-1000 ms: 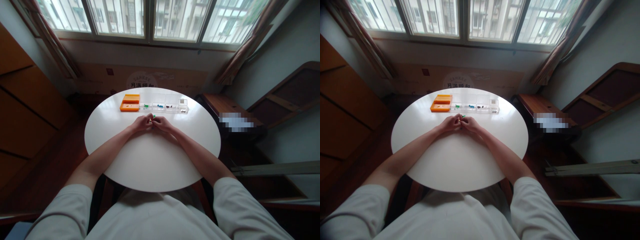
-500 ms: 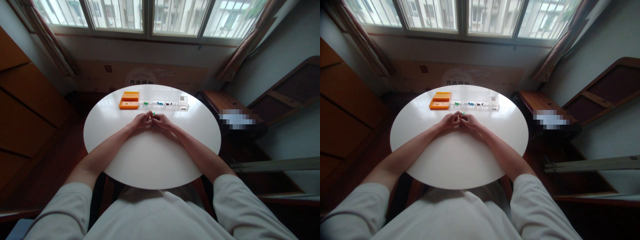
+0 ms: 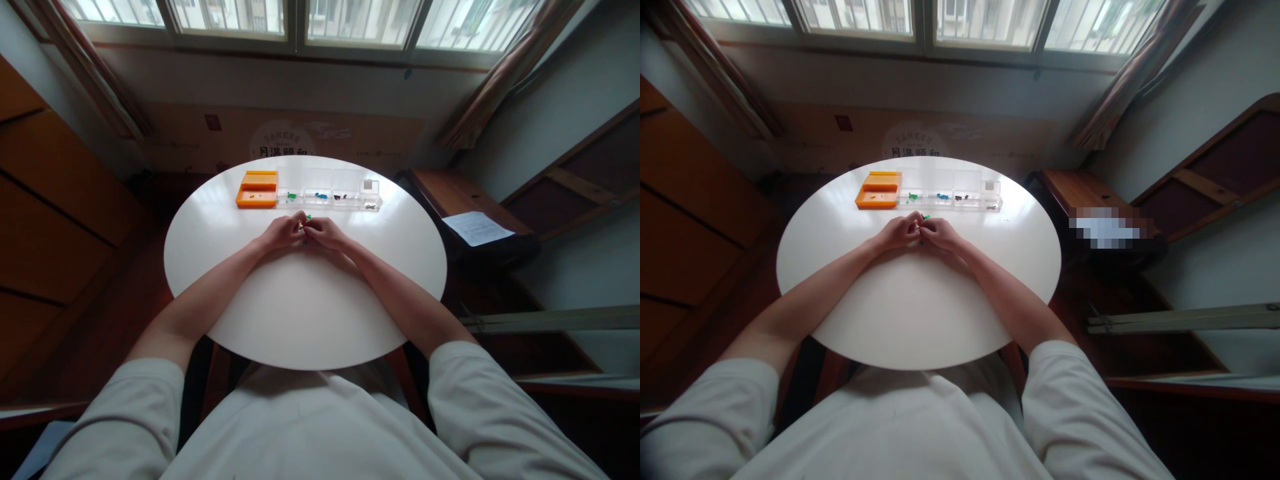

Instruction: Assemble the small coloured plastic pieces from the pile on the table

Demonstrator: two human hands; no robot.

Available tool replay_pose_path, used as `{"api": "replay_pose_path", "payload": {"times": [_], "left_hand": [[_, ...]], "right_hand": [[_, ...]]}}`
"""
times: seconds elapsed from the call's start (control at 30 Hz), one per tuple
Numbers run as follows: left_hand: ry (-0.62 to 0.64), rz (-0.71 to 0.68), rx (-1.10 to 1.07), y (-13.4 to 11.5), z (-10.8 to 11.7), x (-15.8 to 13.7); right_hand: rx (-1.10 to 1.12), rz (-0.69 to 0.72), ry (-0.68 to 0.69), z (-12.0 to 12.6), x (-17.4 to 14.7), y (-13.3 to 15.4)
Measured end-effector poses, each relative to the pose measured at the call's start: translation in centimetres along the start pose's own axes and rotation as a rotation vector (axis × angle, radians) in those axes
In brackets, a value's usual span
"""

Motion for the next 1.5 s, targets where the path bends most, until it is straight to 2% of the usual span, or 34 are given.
{"api": "replay_pose_path", "payload": {"times": [1.5], "left_hand": [[-0.014,-0.003,0.006,0.05,-0.08,0.08]], "right_hand": [[0.015,-0.016,0.006,-0.06,0.08,-0.21]]}}
Point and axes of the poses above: each hand's wrist, its own x-axis towards the middle knuckle, its own z-axis out of the back of the hand, y = z × x, the point moved 2 cm from there along x, towards the middle knuckle, and after that the axes turned 2 degrees about -z, right-handed, at the moved point
